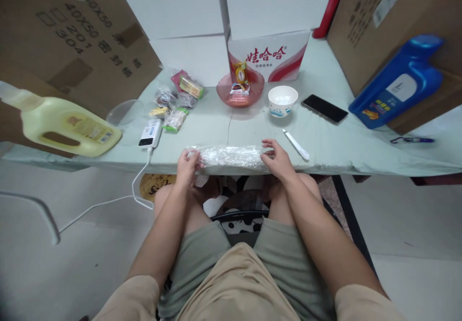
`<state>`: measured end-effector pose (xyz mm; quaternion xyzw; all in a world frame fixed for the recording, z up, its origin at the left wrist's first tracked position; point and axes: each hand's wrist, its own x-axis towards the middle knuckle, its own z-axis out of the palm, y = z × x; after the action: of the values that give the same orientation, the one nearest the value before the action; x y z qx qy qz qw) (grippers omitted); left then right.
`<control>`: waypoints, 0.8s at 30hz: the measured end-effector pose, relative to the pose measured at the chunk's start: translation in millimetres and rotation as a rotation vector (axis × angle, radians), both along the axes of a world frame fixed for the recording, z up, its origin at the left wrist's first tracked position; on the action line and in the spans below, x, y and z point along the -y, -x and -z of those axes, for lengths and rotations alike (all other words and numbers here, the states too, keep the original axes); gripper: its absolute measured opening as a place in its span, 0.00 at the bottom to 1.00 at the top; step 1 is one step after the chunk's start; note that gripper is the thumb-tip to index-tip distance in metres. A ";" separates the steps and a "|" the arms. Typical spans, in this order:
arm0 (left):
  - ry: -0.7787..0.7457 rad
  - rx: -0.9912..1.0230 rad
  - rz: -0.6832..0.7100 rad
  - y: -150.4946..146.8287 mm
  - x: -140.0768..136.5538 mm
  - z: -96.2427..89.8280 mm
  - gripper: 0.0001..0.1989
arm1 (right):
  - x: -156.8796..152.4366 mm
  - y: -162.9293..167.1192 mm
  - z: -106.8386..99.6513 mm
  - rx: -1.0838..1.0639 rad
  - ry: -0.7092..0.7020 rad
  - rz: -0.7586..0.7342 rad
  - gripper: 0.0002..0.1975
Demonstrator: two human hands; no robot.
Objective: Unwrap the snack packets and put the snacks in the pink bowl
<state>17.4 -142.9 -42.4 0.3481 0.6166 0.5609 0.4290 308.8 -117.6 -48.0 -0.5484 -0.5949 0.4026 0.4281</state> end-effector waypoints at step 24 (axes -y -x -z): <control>-0.176 -0.059 0.206 17.8 10.4 -7.3 0.15 | 2.1 2.0 2.5 0.259 -0.242 -0.194 0.08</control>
<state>-0.4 -153.3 -35.1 0.4622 0.5384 0.5553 0.4337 306.8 -119.7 -50.5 -0.4801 -0.7390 0.2936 0.3703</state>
